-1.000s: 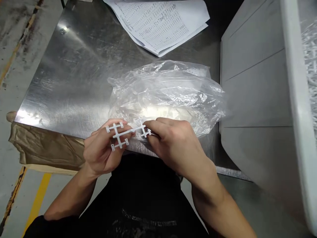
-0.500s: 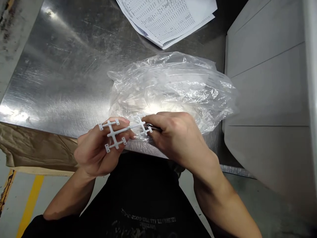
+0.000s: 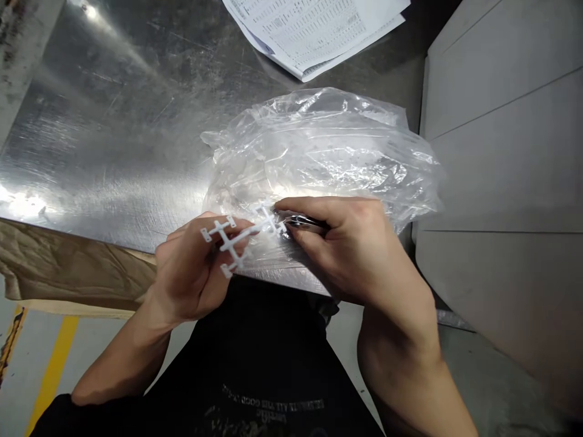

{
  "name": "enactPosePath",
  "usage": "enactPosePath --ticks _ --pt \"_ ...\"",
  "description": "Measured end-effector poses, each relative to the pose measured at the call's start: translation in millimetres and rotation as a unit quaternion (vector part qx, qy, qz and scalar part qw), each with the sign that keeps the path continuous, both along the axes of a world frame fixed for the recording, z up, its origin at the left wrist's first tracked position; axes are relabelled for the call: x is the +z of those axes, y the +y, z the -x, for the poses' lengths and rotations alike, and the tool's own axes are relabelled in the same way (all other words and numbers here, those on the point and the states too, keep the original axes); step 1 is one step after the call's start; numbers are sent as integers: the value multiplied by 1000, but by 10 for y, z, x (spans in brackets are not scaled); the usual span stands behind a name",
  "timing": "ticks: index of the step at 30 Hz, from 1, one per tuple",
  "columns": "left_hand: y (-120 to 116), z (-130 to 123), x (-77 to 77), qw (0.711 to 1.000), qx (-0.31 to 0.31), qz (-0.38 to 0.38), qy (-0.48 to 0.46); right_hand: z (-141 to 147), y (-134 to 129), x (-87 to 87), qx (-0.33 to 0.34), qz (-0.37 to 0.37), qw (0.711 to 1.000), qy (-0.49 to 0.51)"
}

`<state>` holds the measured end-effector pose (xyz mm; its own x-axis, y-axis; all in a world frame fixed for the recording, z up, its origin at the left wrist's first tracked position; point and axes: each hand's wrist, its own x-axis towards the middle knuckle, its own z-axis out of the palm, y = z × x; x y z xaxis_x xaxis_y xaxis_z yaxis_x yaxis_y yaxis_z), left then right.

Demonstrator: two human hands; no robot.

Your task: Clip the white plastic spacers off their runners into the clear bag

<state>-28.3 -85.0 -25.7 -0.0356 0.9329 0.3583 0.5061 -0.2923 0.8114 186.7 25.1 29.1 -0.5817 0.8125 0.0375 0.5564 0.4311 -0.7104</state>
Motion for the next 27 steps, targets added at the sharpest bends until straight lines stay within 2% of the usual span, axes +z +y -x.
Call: enactPosePath --ticks 5,10,14,16,18,21,24,27 --pt "156 -58 76 994 -9 -83 65 46 18 30 -5 -20 999 -31" --pt "173 -83 146 995 15 -47 86 76 16 2 -35 -29 998 -41" --pt "160 -81 123 997 15 -47 64 24 -2 25 -46 31 998 22" --pt "160 -77 108 997 20 -46 53 9 -21 44 -80 58 993 69" --pt "156 -74 102 998 22 -46 42 15 -43 49 -147 22 985 91" --pt "137 -69 103 998 24 -41 34 33 -78 22 -229 -95 966 73" --pt "124 -66 99 998 25 -40 31 24 -113 -6 -197 -143 968 55" --pt "140 -62 87 998 17 -60 24 9 -130 -5 -67 -137 987 43"
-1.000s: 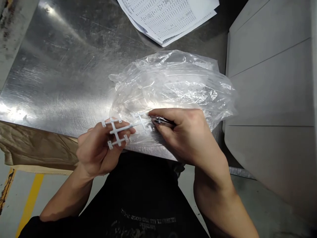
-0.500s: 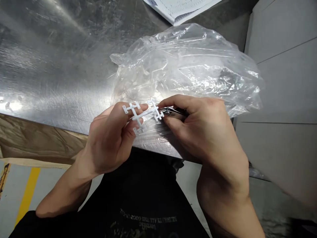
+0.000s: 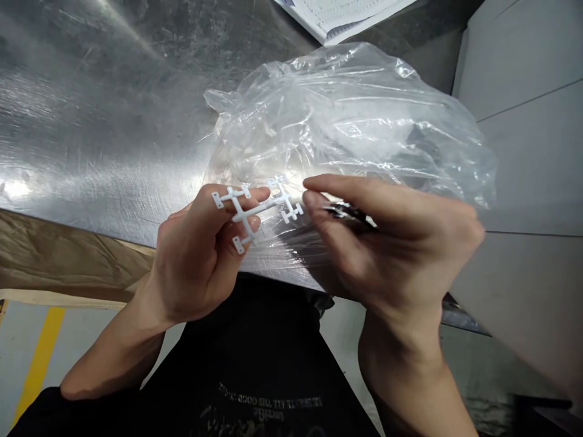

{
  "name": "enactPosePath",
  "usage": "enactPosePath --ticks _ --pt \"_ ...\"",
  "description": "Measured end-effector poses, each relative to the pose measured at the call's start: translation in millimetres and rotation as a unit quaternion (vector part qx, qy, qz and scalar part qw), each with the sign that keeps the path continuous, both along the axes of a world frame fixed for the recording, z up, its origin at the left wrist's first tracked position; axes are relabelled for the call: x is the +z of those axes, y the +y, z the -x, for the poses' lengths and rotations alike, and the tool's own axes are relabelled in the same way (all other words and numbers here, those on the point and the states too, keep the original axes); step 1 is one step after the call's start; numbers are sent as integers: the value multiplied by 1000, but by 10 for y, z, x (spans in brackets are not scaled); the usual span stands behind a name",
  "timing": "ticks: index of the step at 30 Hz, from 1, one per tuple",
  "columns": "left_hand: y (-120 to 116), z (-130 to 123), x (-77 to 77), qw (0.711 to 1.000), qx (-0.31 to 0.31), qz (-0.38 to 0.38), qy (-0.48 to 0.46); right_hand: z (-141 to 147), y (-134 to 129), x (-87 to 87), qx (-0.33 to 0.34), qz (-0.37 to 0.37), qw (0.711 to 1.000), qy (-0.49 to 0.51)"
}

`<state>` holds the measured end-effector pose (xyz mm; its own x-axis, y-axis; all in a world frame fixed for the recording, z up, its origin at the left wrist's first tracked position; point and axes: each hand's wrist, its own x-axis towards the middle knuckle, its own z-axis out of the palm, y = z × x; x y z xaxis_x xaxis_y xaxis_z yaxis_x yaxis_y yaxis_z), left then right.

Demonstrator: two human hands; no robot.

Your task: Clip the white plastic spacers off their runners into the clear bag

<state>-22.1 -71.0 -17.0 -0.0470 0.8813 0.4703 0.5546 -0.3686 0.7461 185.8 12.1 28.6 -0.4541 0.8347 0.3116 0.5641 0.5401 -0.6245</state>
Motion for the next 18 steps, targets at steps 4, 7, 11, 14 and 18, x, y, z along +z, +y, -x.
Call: enactPosePath --ticks 4,7,11,14,18 --pt "28 -4 -16 1000 -6 -14 -26 46 35 -11 91 7 993 -81" --pt "21 -14 -16 997 3 3 -74 91 82 -52 80 4 993 -88" --pt "3 -10 -6 992 -5 21 -125 125 114 -72 74 46 993 -80" --pt "-7 2 2 990 1 27 -137 163 120 -44 66 65 991 -100" --pt "-26 5 3 993 28 33 -106 205 128 -1 56 83 987 -128"
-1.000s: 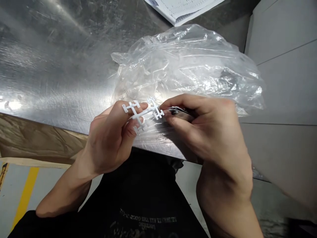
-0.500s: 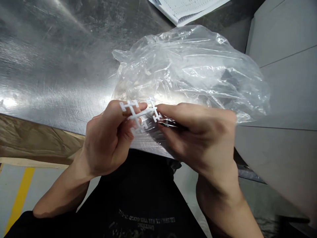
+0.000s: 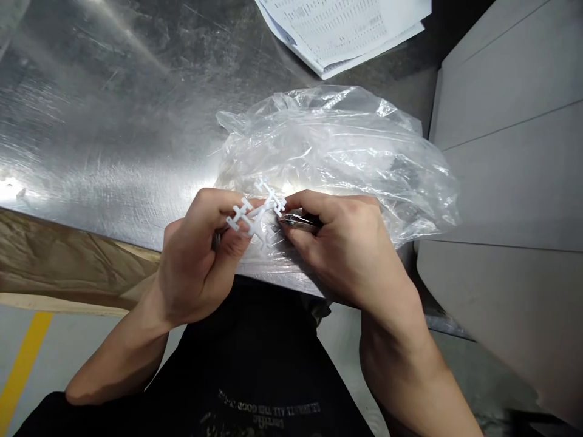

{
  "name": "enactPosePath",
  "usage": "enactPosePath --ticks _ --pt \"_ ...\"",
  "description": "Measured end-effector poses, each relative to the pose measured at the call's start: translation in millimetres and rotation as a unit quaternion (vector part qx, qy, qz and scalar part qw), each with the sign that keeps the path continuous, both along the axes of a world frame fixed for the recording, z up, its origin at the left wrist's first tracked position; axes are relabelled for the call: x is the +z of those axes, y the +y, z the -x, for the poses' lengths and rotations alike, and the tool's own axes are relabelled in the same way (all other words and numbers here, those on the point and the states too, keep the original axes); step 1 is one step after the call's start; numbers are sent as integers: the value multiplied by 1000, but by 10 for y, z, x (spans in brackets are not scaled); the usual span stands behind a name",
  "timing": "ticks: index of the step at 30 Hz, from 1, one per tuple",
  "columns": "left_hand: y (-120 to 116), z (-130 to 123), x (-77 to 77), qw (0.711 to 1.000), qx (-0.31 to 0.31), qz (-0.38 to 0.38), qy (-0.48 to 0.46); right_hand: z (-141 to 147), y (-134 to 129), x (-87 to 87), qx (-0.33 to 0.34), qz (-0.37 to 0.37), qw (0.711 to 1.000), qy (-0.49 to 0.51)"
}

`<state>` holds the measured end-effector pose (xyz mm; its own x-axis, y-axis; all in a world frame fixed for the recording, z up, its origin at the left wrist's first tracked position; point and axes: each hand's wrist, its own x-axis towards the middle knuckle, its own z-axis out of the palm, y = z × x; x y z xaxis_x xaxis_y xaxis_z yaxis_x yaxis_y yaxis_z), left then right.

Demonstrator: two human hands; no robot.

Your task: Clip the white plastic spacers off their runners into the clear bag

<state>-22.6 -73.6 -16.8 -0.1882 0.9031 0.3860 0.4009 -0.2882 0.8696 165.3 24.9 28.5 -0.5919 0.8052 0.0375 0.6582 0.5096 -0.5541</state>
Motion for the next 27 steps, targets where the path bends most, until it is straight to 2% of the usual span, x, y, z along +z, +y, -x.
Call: enactPosePath --ticks 5,6,8,10,12,14,16,19,23,27 --pt "-3 -15 -7 999 9 25 19 -108 -26 52 -9 37 998 48" --pt "4 -15 -7 999 6 22 23 -149 -30 57 -28 21 997 66" --pt "21 -10 -5 999 -2 4 34 -226 -26 53 -97 -72 990 67" --pt "36 -4 -3 999 -9 -12 42 -280 -13 36 -170 -203 964 31" --pt "41 -2 -3 999 -9 -17 43 -303 -14 20 -183 -276 944 8" --pt "40 -3 -4 999 -11 -14 44 -296 -47 15 -121 -252 960 27" --pt "37 -3 -3 999 -17 -16 43 -269 -104 13 -21 -171 984 45" --pt "34 3 -4 999 -21 -22 39 -207 -169 -12 71 -105 992 11" --pt "36 3 -13 999 -19 -26 35 -134 -149 -62 68 -118 990 -30" --pt "37 -8 -14 999 -19 -12 33 -95 -92 -43 36 -61 996 -48"
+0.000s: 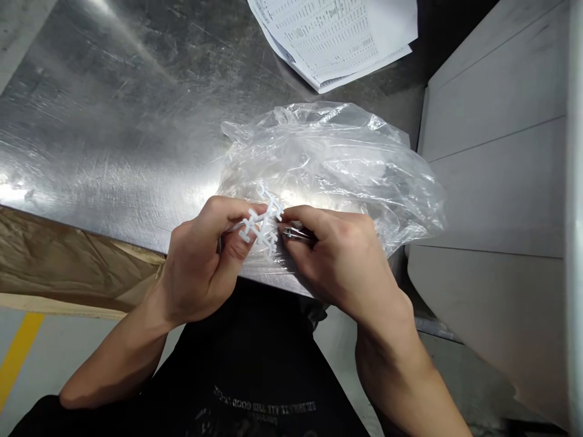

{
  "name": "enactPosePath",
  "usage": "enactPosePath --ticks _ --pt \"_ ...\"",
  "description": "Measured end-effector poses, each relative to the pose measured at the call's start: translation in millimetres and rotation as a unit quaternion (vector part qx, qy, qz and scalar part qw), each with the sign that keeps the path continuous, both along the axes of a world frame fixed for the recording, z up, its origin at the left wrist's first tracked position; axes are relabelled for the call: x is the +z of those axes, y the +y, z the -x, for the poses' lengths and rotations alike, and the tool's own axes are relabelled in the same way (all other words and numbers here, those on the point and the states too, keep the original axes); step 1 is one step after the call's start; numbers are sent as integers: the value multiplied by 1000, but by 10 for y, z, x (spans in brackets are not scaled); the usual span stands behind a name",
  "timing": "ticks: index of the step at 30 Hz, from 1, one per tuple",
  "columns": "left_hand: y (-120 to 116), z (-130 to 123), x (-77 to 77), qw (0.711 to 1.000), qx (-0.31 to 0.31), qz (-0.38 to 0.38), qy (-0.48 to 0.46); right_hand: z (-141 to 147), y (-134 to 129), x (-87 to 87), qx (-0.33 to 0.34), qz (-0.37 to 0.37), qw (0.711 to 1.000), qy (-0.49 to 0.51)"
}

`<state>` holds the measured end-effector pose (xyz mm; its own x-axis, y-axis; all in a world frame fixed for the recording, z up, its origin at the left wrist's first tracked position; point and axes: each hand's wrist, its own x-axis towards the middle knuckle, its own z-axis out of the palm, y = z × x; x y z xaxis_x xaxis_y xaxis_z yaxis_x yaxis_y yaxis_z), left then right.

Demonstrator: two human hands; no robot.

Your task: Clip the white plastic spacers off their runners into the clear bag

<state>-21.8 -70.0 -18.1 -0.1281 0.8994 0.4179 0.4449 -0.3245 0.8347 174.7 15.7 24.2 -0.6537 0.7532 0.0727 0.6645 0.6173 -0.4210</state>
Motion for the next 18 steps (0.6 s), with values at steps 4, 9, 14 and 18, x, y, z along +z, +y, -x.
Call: enactPosePath --ticks 4,9,14,18 --pt "-9 2 18 1000 2 6 0 22 18 61 -16 30 999 -43" --pt "-30 6 25 1000 16 23 -9 44 1 47 -25 -2 997 -78" --pt "-30 1 13 999 7 32 -19 21 -20 27 -46 2 999 -13" --pt "-29 -5 11 999 9 28 -15 -29 -14 66 -65 51 995 62"
